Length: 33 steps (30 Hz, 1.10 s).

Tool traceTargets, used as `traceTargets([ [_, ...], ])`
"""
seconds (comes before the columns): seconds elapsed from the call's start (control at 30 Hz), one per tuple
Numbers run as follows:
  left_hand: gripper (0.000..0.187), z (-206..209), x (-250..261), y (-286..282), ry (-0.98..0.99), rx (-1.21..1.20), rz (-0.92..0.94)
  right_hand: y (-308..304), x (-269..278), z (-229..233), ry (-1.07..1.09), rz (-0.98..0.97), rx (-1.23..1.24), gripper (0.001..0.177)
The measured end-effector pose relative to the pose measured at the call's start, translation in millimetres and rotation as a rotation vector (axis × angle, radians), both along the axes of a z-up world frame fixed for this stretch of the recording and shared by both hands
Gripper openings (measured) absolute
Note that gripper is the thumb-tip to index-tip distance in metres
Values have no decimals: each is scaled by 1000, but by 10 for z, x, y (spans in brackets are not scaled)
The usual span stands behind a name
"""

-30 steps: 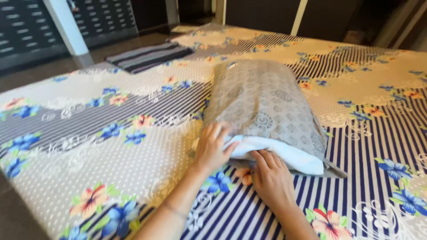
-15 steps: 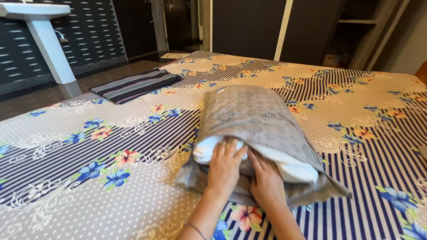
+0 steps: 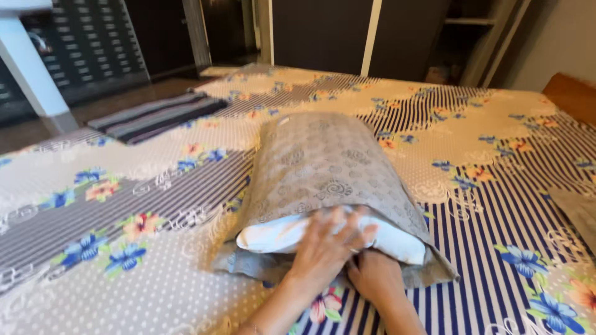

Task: The person places a pillow into a patterned pillowcase on a bed. They align the pillow, tuck the corners, and smooth the case to fit the pillow neatly.

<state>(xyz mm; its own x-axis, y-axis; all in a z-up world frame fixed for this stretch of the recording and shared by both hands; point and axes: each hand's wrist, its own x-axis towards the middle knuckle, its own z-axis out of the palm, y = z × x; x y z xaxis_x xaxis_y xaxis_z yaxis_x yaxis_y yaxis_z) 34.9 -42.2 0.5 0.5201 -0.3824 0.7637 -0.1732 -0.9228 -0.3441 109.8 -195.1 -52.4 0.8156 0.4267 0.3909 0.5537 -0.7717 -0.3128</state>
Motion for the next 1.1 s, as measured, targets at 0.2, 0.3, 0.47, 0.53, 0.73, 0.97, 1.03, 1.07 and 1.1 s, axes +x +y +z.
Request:
traceTargets([
  [0.2, 67, -91, 298, -54, 133, 44, 32, -36, 181, 73, 113, -16, -11, 36],
  [0.3, 66, -40, 326, -64, 100, 45, 41, -72, 138, 170, 71, 12, 66, 34],
  [0.47, 62, 324, 484, -23, 238, 2, 90, -61, 146, 262, 58, 11, 22, 55],
  [0.53, 60, 432, 524, -17, 226, -13, 110, -105, 259, 262, -77, -50, -153, 73],
  [0.73, 56, 555, 699, -225, 204, -20, 116, -192, 839, 249, -239, -28, -384, 95],
  [0.97, 74, 671, 696, -278, 357, -51, 103, -199, 1177, 387, -11, 79, -522, 79],
  [1.03, 84, 759, 698, -276, 414, -22, 135, -248, 1202, 457, -59, 116, -480, 74],
  [1.07, 88, 785, 686, -284, 425, -2, 153, -281, 1173, 465, -82, 138, -455, 71],
  [1.1, 93, 792, 667, -305, 440, 17, 170, -334, 1108, 452, -109, 154, -428, 69],
])
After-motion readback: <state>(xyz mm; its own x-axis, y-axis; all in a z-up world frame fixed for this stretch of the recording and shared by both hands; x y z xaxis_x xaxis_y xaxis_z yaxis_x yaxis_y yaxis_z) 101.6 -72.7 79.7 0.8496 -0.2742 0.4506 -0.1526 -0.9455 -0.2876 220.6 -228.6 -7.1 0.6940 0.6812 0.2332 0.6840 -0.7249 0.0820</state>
